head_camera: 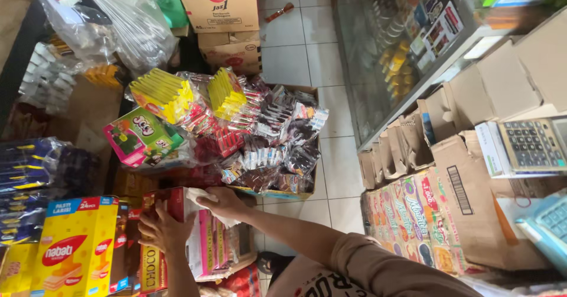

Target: The person wipes the surface of a store shelf with a white cloth, then picks up and places back several boxes of snacks and crackers. The person continues wiping the shelf and handling the boxes throughout the clip.

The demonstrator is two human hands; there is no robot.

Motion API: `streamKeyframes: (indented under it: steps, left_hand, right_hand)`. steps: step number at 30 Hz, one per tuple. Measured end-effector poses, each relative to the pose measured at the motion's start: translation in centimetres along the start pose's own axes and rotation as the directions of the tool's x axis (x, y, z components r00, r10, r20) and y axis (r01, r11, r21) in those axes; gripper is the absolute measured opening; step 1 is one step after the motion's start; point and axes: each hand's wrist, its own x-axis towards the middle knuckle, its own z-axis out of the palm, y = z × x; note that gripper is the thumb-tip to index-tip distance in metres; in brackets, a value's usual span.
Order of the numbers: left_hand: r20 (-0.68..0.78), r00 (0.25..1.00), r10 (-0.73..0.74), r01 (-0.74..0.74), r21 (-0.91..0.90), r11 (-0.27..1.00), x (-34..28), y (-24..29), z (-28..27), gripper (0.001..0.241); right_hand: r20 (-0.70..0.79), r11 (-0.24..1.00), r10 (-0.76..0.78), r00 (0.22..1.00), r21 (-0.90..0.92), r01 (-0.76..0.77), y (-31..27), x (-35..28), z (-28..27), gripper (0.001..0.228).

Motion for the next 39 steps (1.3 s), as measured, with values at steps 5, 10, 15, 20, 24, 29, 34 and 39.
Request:
streamKeyframes:
  steps: [5, 10, 15, 20, 24, 29, 34, 39]
  left_hand:
    - [0.038, 0.999, -0.01, 0.013, -0.07, 0.997, 2.7, 0.2, -0.3, 0.137]
    - [0.06, 0.998, -0.034, 0.04, -0.115, 0.992, 2.6, 1.2, -2.9, 0.135]
    - [-0.259, 0.955, 0.144, -0.197, -0.194, 0.961, 1.1, 0.0, -8.2, 0.137]
    - [-0.557, 0.812, 0.172, -0.524, -0.568, 0.634, 2.0, 0.5, -9.5, 0.132]
    - [-0.557, 0.818, 0.145, -0.518, -0.604, 0.606, 1.0, 0.0, -9.2, 0.133]
    - [-0.549, 0.829, 0.102, -0.484, -0.615, 0.622, -2.5, -0.3, -8.5, 0.136]
    - [-0.616, 0.785, 0.059, -0.494, -0.566, 0.66, -3.4, -2.1, -5.8, 0.134]
    - [-0.538, 0.842, 0.049, -0.288, -0.371, 0.883, -3.9, -3.0, -4.5, 0.124]
  right_hand:
    - [-0.087, 0.995, -0.08, 0.993, 0.045, 0.084, -1.1, 2.0, 2.5, 0.046]
    - [-0.167, 0.984, -0.179, 0.97, -0.011, 0.18, -4.7, 4.4, 3.1, 0.037]
    - [-0.198, 0.796, -0.601, 0.774, -0.059, 0.603, -12.9, 6.5, 1.5, 0.035]
    - [0.346, 0.644, -0.628, 0.698, -0.272, 0.715, -17.9, 5.7, 4.2, 0.034]
    - [0.406, 0.463, -0.647, 0.646, -0.463, 0.756, -17.5, 5.5, 6.2, 0.043]
    - [0.485, 0.398, -0.57, 0.664, -0.543, 0.739, -15.1, 9.5, 6.6, 0.057]
    - [0.469, 0.411, -0.607, 0.641, -0.505, 0.759, -14.2, 7.3, 9.9, 0.037]
    - [0.511, 0.203, -0.789, 0.342, -0.308, 0.93, -13.9, 3.1, 9.1, 0.038]
